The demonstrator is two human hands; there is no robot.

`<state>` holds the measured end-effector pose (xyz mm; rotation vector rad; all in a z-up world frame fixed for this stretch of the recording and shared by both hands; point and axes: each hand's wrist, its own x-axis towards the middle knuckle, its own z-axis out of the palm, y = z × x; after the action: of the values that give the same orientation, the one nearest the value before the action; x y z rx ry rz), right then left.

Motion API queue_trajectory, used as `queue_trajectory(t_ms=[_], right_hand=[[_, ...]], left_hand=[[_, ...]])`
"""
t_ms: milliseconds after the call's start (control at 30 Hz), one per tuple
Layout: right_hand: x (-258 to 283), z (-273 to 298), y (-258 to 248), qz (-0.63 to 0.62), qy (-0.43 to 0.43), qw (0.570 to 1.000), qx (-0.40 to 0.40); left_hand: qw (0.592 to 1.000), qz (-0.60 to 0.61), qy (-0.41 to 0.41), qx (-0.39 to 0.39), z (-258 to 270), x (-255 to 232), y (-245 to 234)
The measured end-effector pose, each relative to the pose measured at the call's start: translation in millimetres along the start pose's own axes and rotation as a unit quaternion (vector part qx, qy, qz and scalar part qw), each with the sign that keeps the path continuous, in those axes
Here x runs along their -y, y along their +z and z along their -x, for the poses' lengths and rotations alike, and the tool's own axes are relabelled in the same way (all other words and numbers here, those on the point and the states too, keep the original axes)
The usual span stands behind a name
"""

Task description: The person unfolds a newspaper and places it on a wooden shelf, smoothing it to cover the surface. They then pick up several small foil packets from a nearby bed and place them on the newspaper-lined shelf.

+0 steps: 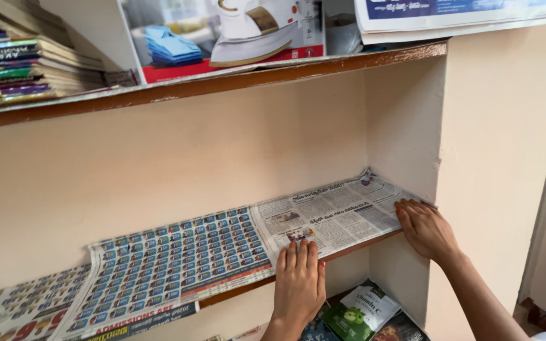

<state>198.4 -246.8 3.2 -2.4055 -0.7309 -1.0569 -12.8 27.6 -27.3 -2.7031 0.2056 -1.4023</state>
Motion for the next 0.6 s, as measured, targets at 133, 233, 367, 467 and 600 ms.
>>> queue_trajectory(t_ms=[133,233,367,467,600], right_hand=[[82,11,-11,-0.065,0.004,0.998,0.0],[170,46,-22,-0.226,-0.006,0.973,0.049],[232,70,-18,-0.231,-0.163,0.959,-0.028],[240,74,-13,-0.19,-0.161,0.967,-0.047],[239,74,-17,-0.191,-0.16,0.968,-0.035]], left_hand=[[0.999,0.027,0.002,0.024,-4,2,-10],[0.999,0.049,0.0,0.01,-1,-1,-16],[0.998,0.062,-0.006,0.024,19,13,-38],[0.995,0.072,-0.059,0.046,50,38,-64],[0.987,-0.018,-0.108,0.114,79,78,-102]])
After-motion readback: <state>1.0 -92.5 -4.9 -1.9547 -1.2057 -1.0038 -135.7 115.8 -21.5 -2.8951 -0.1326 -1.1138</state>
